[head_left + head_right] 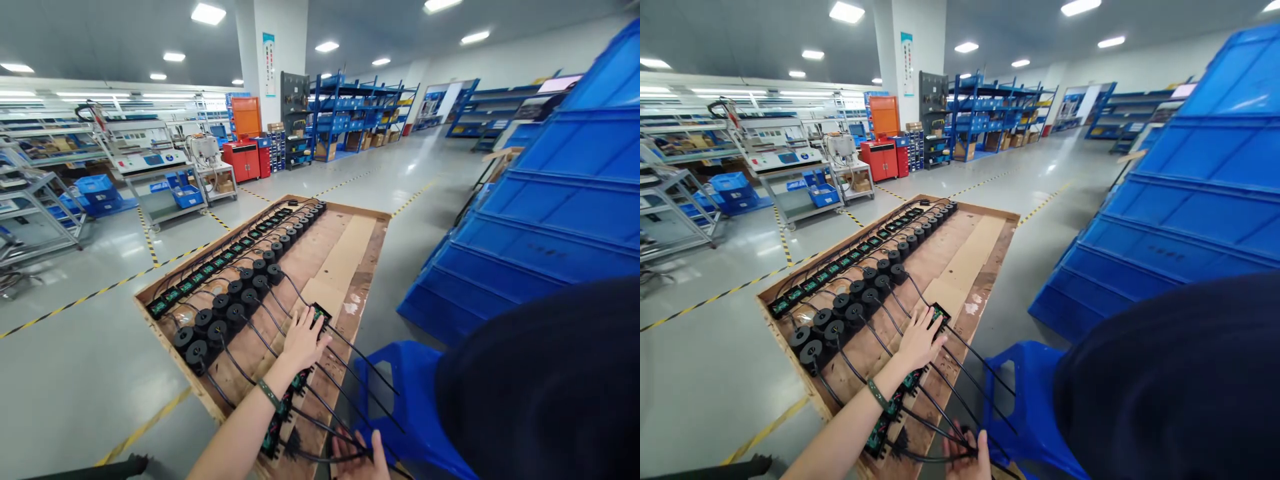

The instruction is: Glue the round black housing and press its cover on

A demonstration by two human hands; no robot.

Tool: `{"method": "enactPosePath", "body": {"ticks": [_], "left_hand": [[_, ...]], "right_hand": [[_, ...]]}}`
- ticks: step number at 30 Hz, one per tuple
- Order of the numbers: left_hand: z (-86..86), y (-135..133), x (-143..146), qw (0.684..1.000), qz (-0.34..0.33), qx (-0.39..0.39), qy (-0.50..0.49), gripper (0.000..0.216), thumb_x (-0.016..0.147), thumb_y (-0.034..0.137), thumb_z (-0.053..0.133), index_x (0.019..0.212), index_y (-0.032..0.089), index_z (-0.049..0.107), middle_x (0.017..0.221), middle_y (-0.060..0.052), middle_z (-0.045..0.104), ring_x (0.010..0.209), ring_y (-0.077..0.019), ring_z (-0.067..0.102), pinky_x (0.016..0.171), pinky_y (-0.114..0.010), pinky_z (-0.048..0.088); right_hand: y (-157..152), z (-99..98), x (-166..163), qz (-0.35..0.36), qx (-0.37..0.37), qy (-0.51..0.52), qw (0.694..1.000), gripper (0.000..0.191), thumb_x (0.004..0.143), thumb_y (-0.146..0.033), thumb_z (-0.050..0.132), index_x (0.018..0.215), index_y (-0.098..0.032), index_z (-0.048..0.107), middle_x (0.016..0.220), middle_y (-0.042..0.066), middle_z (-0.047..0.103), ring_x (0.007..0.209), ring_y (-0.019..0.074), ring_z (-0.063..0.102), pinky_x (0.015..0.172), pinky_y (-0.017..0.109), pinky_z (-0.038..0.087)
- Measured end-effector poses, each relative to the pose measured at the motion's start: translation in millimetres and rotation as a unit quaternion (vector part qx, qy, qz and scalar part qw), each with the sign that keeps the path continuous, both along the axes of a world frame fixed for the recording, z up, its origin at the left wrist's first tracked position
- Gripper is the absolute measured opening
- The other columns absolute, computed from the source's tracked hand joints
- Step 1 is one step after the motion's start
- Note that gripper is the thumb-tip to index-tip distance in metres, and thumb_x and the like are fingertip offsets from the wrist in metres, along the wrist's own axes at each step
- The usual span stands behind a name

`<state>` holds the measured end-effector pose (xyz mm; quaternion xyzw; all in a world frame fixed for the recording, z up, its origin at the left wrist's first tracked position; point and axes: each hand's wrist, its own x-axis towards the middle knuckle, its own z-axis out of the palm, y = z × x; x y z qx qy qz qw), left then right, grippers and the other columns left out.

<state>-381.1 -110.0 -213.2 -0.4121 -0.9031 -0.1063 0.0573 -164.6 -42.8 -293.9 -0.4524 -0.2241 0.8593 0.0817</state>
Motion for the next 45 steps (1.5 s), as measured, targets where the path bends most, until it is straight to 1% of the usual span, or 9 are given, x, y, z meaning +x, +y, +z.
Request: {"method": "enactPosePath", "body": {"ticks": [7, 14, 21, 28, 32, 35, 39, 42, 45], "left_hand": [[2.6, 1.4, -0.3, 1.000, -0.003, 0.018, 0.004, 0.051, 0.101, 0.043, 0.034, 0.142, 0.016, 0.048, 0.153, -0.016, 0.041, 0.145, -0.0314, 0.032, 0.117, -0.056, 0.028], [-2.1, 3.5, -6.8, 0.999, -0.011, 0.027, 0.025, 0.049, 0.101, 0.038, 0.032, 0.141, 0.016, 0.050, 0.151, -0.016, 0.044, 0.143, -0.0317, 0.036, 0.115, -0.057, 0.031], [-7.0, 4.1, -10.6, 0.998, -0.013, 0.029, 0.051, 0.048, 0.101, 0.038, 0.032, 0.140, 0.018, 0.052, 0.149, -0.015, 0.046, 0.141, -0.0316, 0.040, 0.113, -0.058, 0.034], [-4.4, 3.7, -9.9, 0.998, -0.012, 0.009, 0.060, 0.050, 0.101, 0.038, 0.030, 0.140, 0.016, 0.051, 0.150, -0.016, 0.045, 0.141, -0.0321, 0.039, 0.112, -0.059, 0.034], [-1.1, 3.5, -8.7, 0.998, -0.010, -0.001, 0.066, 0.048, 0.101, 0.037, 0.030, 0.140, 0.018, 0.052, 0.149, -0.015, 0.046, 0.141, -0.0312, 0.040, 0.112, -0.057, 0.033], [2.8, 4.1, -8.0, 0.998, -0.007, -0.004, 0.068, 0.045, 0.101, 0.037, 0.033, 0.138, 0.019, 0.053, 0.148, -0.016, 0.047, 0.140, -0.0315, 0.040, 0.112, -0.058, 0.033], [13.4, 4.0, -4.2, 0.997, -0.007, -0.007, 0.075, 0.044, 0.100, 0.039, 0.046, 0.137, 0.017, 0.052, 0.147, -0.016, 0.048, 0.139, -0.0313, 0.041, 0.113, -0.058, 0.031], [24.1, 0.3, 7.2, 0.996, 0.000, -0.008, 0.086, 0.045, 0.100, 0.038, 0.046, 0.139, 0.016, 0.050, 0.149, -0.017, 0.046, 0.140, -0.0320, 0.040, 0.114, -0.058, 0.029], [31.7, -7.2, 32.2, 0.995, -0.002, -0.012, 0.095, 0.046, 0.101, 0.036, 0.038, 0.139, 0.015, 0.050, 0.149, -0.020, 0.045, 0.141, -0.0346, 0.038, 0.113, -0.059, 0.030]], "right_hand": [[48.5, 15.4, -52.8, -0.172, 0.062, 0.029, 0.983, 0.025, 0.093, -0.040, 0.058, 0.090, -0.015, 0.063, 0.089, 0.003, 0.069, 0.077, 0.0143, 0.067, 0.073, 0.031, 0.057], [68.4, 32.4, -112.2, -0.233, 0.148, 0.039, 0.960, 0.029, 0.095, -0.031, 0.061, 0.119, -0.015, 0.058, 0.111, 0.007, 0.064, 0.089, 0.0175, 0.065, 0.075, 0.035, 0.058], [68.9, 22.0, -120.6, -0.261, 0.099, -0.027, 0.960, 0.031, 0.095, -0.032, 0.060, 0.121, -0.016, 0.057, 0.117, 0.008, 0.062, 0.095, 0.0196, 0.064, 0.079, 0.038, 0.057], [67.6, 20.7, -86.5, -0.205, 0.020, 0.042, 0.978, 0.026, 0.095, -0.033, 0.060, 0.112, -0.014, 0.061, 0.107, 0.006, 0.065, 0.087, 0.0167, 0.065, 0.074, 0.034, 0.057], [61.3, 17.4, -32.3, -0.190, -0.001, 0.040, 0.981, 0.031, 0.096, -0.045, 0.055, 0.096, -0.014, 0.062, 0.085, 0.002, 0.065, 0.072, 0.0140, 0.064, 0.069, 0.032, 0.055], [46.6, 9.6, 17.8, -0.168, -0.020, 0.022, 0.985, 0.048, 0.082, -0.066, 0.060, 0.077, -0.018, 0.057, 0.068, 0.000, 0.062, 0.065, 0.0175, 0.064, 0.069, 0.035, 0.055], [20.6, -0.8, 72.1, -0.135, -0.038, 0.018, 0.990, 0.064, 0.056, -0.080, 0.066, 0.079, -0.022, 0.055, 0.075, 0.007, 0.065, 0.083, 0.0288, 0.069, 0.079, 0.044, 0.054], [0.2, -7.5, 100.2, -0.128, -0.041, 0.018, 0.991, 0.068, 0.054, -0.080, 0.066, 0.088, -0.022, 0.056, 0.083, 0.008, 0.065, 0.096, 0.0310, 0.068, 0.084, 0.046, 0.053], [-19.1, -13.5, 121.5, -0.122, -0.046, 0.033, 0.991, 0.058, 0.058, -0.073, 0.068, 0.090, -0.025, 0.057, 0.087, 0.007, 0.068, 0.095, 0.0276, 0.069, 0.086, 0.043, 0.052]]}}
